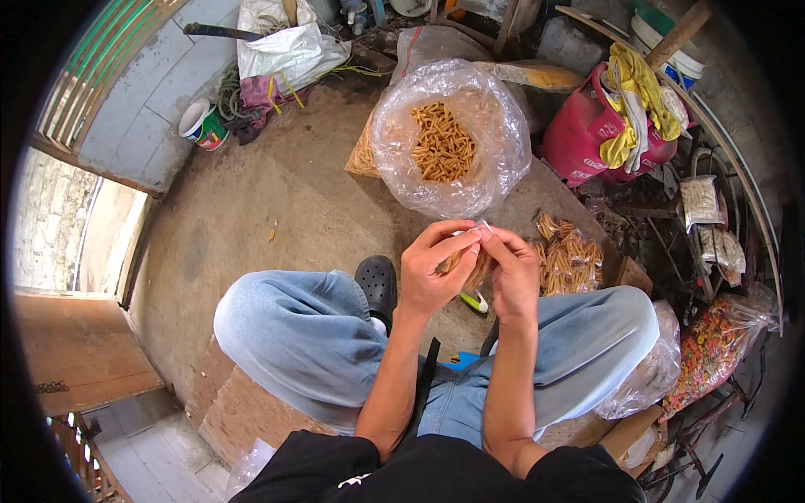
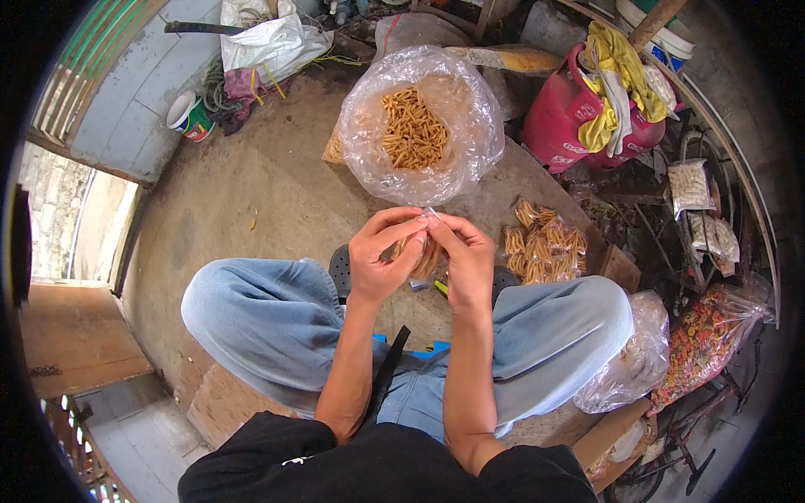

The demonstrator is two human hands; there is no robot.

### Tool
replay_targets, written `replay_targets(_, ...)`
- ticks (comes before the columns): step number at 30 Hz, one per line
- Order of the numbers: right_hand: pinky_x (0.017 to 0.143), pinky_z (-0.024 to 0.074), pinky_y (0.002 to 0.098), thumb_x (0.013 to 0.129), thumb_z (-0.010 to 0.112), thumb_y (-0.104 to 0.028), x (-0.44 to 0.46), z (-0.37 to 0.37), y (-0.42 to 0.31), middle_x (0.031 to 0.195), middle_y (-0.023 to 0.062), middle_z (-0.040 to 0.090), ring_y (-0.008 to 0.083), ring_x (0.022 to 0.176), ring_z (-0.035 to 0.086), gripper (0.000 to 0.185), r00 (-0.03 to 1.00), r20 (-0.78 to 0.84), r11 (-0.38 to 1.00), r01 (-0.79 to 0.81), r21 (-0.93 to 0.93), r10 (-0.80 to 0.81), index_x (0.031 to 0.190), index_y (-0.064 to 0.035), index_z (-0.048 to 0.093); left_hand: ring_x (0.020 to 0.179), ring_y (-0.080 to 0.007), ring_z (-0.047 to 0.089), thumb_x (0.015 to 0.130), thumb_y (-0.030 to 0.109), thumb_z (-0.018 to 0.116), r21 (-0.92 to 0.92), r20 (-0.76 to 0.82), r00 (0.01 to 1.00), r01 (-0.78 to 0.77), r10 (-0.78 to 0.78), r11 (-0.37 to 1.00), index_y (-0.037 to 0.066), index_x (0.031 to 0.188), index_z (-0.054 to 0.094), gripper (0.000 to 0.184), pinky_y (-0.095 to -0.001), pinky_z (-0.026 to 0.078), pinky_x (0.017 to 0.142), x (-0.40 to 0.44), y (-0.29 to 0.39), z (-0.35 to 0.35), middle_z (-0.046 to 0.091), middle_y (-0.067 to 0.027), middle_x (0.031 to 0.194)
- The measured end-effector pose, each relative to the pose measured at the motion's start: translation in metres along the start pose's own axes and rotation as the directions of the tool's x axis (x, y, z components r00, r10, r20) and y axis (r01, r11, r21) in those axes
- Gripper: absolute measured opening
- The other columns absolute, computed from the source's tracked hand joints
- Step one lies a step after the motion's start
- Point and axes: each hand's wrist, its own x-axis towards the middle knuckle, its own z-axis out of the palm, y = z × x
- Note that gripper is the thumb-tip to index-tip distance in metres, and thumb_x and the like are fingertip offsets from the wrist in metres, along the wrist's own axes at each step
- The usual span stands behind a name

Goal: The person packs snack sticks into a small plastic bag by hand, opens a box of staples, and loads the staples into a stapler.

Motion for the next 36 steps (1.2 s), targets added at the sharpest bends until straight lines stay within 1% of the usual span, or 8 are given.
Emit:
replay_targets(7,0.078,0.048,0.0228,0.087,0.067,-0.012,-0.002,0.001,-0.003,0.094,0.0083,0.069,0.0103,0.084,0.062,0.02,0.998,0.046,0.999,-0.037,-0.013,0.038,0.102,0.0019,0.068,0.084,-0.0189,0.066,0.075,-0.003,0.069,0.032,0.006,0.999,-0.035,0.035,0.999,0.003,0.095,0.071,0.02,-0.0265,0.052,0.072,0.0,-0.002,0.0,0.065,-0.011,0.1)
replay_targets(16,0.078,0.0487,0.0234,0.082,0.07,-0.005,-0.001,-0.003,0.0,0.096,0.0086,0.069,0.0111,0.085,0.062,0.021,0.997,0.071,0.994,0.024,-0.11,-0.016,0.102,0.0016,0.069,0.082,-0.0187,0.062,0.077,-0.001,0.064,-0.025,0.033,0.999,0.036,-0.035,0.999,0.002,0.097,0.069,0.021,-0.0269,0.05,0.072,-0.001,0.0,-0.002,0.061,-0.0101,0.101)
replay_targets(18,0.078,0.0489,0.0233,0.082,0.07,-0.004,0.0,-0.003,0.001,0.095,0.0084,0.069,0.0111,0.085,0.062,0.02,0.997,0.064,0.992,0.045,-0.12,-0.037,0.101,0.0013,0.069,0.09,-0.0186,0.06,0.08,-0.002,0.061,-0.034,0.065,0.993,0.106,-0.103,0.994,0.003,0.097,0.069,0.02,-0.0267,0.048,0.079,-0.001,0.002,-0.003,0.06,-0.0102,0.104)
replay_targets(22,0.077,0.049,0.0232,0.083,0.069,-0.003,-0.001,0.001,-0.001,0.095,0.0083,0.069,0.0108,0.084,0.063,0.019,0.997,0.051,0.988,0.065,-0.143,-0.058,0.101,0.0015,0.069,0.091,-0.016,0.059,0.083,0.0,0.06,-0.085,0.056,0.994,0.101,-0.097,0.991,0.002,0.097,0.068,0.016,-0.0257,0.047,0.079,-0.004,-0.006,-0.003,0.059,-0.0092,0.105)
replay_targets(27,0.076,0.0493,0.0225,0.083,0.067,0.0,-0.003,0.007,-0.005,0.094,0.0086,0.069,0.0104,0.083,0.063,0.02,0.997,0.023,0.989,0.08,-0.127,-0.077,0.102,0.0023,0.068,0.089,-0.0091,0.056,0.089,0.003,0.058,-0.373,0.016,0.919,0.372,-0.394,0.85,-0.001,0.102,0.061,0.014,-0.0221,0.045,0.077,-0.001,0.007,0.004,0.059,-0.0048,0.101)
replay_targets(28,0.076,0.0493,0.0225,0.083,0.067,0.0,-0.003,0.006,-0.004,0.094,0.0086,0.069,0.0104,0.083,0.063,0.02,0.997,0.022,0.989,0.079,-0.127,-0.077,0.102,0.0023,0.068,0.089,-0.0091,0.056,0.089,0.003,0.058,-0.373,0.016,0.919,0.372,-0.395,0.85,-0.001,0.102,0.061,0.014,-0.0221,0.045,0.077,-0.002,0.005,0.004,0.059,-0.0048,0.101)
replay_targets(30,0.076,0.0495,0.0227,0.083,0.067,0.0,-0.002,0.005,-0.001,0.094,0.0088,0.069,0.0107,0.084,0.063,0.02,0.994,0.029,0.984,0.109,-0.139,-0.106,0.103,0.0026,0.068,0.086,-0.0059,0.055,0.09,0.005,0.059,-0.375,0.142,0.865,0.498,-0.482,0.782,0.0,0.103,0.06,0.013,-0.0202,0.044,0.074,-0.006,-0.002,0.001,0.06,-0.0014,0.095)
replay_targets(36,0.077,0.0494,0.023,0.083,0.066,0.001,-0.001,0.005,-0.001,0.095,0.009,0.069,0.0116,0.085,0.063,0.02,0.994,0.041,0.979,0.104,-0.176,-0.098,0.103,0.0033,0.068,0.076,-0.0029,0.054,0.087,0.008,0.064,-0.399,0.063,0.875,0.463,-0.481,0.791,0.0,0.097,0.061,0.013,-0.0182,0.044,0.065,-0.008,-0.008,0.005,0.061,0.0014,0.086)
